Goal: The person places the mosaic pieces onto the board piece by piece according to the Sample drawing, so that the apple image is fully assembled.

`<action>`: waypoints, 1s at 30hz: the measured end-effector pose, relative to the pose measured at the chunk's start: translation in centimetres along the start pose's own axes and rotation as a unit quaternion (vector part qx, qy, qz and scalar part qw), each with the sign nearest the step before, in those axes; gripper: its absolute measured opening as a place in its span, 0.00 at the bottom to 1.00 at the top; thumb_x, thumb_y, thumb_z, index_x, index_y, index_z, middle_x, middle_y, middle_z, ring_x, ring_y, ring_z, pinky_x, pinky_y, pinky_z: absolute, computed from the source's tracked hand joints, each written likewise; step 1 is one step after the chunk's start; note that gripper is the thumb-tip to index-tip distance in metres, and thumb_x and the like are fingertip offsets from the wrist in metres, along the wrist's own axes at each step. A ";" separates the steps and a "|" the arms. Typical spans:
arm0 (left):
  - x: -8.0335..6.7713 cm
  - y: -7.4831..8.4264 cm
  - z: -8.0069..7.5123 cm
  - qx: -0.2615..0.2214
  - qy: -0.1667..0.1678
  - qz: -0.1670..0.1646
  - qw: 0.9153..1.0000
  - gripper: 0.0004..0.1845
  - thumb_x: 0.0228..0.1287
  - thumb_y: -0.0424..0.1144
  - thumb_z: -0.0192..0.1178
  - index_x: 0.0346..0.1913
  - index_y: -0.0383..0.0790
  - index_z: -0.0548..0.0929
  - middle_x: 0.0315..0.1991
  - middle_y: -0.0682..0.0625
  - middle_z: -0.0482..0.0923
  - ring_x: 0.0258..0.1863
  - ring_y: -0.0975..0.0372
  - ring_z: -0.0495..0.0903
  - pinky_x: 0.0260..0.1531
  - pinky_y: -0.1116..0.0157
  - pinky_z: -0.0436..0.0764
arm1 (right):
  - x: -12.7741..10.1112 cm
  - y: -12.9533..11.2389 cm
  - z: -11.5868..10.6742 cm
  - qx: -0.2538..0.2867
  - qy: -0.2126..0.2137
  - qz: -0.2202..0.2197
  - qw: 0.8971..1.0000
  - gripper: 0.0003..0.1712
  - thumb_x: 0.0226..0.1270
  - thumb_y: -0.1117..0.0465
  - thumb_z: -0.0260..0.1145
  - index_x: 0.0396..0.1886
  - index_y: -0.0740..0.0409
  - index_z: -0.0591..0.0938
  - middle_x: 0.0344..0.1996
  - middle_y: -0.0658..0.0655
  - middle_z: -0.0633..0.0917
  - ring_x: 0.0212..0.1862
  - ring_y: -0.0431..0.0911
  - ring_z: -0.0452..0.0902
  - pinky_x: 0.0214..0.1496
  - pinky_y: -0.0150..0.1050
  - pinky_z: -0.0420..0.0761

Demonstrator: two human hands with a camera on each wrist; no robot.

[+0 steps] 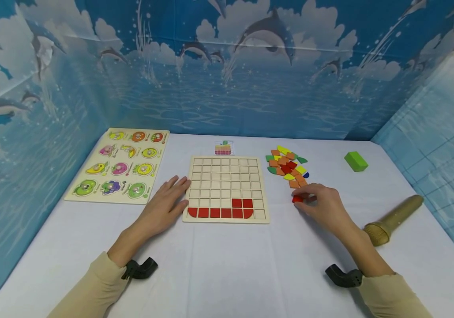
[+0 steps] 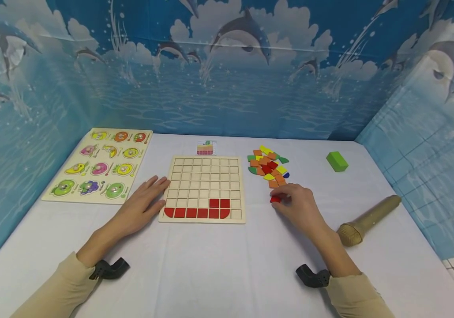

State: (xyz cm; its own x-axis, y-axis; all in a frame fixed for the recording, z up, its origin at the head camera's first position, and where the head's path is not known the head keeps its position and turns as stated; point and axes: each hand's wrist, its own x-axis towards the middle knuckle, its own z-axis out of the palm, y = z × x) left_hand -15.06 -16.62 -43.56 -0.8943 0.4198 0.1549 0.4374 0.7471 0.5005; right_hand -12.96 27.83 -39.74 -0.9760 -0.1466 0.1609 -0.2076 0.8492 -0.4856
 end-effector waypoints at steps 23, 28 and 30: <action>-0.1 0.0 -0.1 0.000 0.004 -0.002 1.000 0.33 0.80 0.43 0.58 0.82 0.40 0.64 0.83 0.46 0.60 0.86 0.48 0.49 0.85 0.46 0.48 | 3.6 -6.6 3.6 0.076 -0.056 -0.117 0.989 0.16 0.61 0.62 0.81 0.49 0.55 0.92 0.44 0.51 0.92 0.45 0.47 0.85 0.50 0.47 0.89; -0.1 0.0 0.0 -0.001 0.006 0.001 1.000 0.33 0.79 0.43 0.58 0.82 0.40 0.64 0.83 0.46 0.60 0.86 0.47 0.49 0.85 0.46 0.48 | 4.3 -9.0 5.2 0.097 -0.077 -0.134 0.983 0.16 0.63 0.63 0.79 0.50 0.56 0.91 0.45 0.51 0.91 0.42 0.46 0.83 0.47 0.42 0.87; 0.0 0.0 0.0 0.000 0.006 0.002 1.000 0.33 0.80 0.43 0.58 0.82 0.41 0.64 0.83 0.46 0.60 0.86 0.47 0.49 0.85 0.46 0.48 | 4.4 -9.7 5.9 0.099 -0.082 -0.140 0.982 0.15 0.64 0.63 0.79 0.51 0.56 0.91 0.45 0.51 0.90 0.41 0.45 0.82 0.46 0.40 0.87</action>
State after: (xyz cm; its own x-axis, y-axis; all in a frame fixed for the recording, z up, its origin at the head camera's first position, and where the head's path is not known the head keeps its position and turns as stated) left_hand -15.05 -16.61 -43.58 -0.8939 0.4158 0.1674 0.4405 0.7456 0.5001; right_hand -15.67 16.00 -39.38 -0.8728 -0.4539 0.1796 -0.4625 0.6512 -0.6017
